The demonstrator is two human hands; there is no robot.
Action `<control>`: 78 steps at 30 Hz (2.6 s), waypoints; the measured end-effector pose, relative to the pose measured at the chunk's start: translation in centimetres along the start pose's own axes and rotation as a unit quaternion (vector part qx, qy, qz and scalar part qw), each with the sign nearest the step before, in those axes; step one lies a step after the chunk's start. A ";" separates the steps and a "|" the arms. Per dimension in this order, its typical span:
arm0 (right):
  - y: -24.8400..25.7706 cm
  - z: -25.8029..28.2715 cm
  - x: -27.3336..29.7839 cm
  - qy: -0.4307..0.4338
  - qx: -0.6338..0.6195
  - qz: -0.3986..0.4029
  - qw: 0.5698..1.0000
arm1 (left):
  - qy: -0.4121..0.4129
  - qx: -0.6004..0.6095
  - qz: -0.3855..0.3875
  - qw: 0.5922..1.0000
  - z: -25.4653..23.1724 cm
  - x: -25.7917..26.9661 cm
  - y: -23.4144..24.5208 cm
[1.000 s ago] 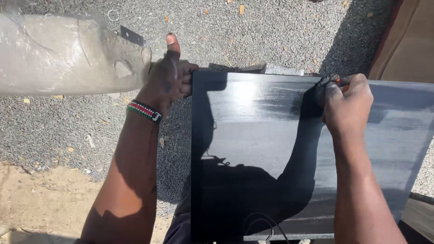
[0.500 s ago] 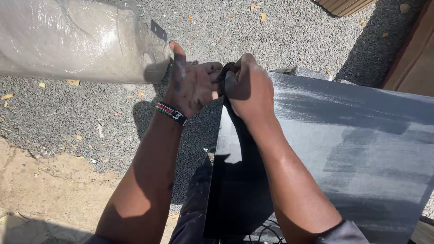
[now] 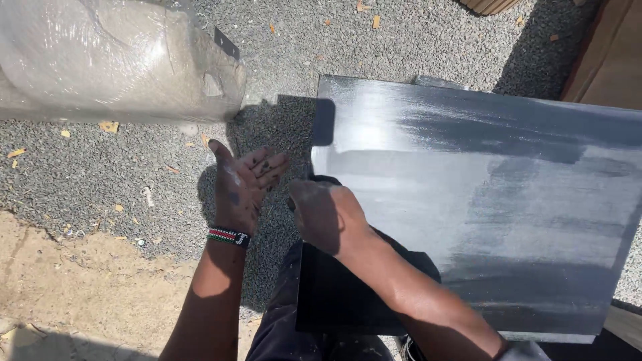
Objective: Painting a wooden board with black paint using a sponge brush
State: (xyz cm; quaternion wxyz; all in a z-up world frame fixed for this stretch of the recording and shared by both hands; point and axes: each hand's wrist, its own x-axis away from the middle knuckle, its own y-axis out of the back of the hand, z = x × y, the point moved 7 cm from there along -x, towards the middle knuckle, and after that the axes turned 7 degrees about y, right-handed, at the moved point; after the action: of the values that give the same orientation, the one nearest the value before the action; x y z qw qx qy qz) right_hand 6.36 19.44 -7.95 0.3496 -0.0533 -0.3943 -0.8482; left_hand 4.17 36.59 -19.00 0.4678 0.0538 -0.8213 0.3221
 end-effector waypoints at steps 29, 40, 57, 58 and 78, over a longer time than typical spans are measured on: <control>-21.8 -24.6 68.5 -0.501 -0.479 -0.407 0.595 | 0.098 -0.544 0.082 0.829 54.3 21.7 -20.2; -41.5 -41.9 64.5 -0.587 -0.318 -0.319 0.673 | 0.140 -0.635 0.076 0.756 62.1 14.2 -12.5; -47.7 -49.2 63.2 -0.607 -0.351 -0.328 0.633 | 0.198 -0.577 0.062 0.790 61.8 10.0 -6.9; -46.0 -48.0 62.5 -0.595 -0.338 -0.241 0.688 | 0.206 -0.583 0.086 0.781 62.1 9.9 -7.1; -48.0 -43.2 62.1 -0.280 -0.781 -0.307 0.466 | 0.253 -0.409 0.119 0.868 69.1 6.0 -4.3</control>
State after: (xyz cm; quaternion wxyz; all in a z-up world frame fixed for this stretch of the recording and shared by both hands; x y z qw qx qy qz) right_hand -62.73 -23.91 -45.06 -0.2495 -0.4141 0.3647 -0.7958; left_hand -48.15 -5.52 -36.69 0.5981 -0.3240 -0.7329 0.0130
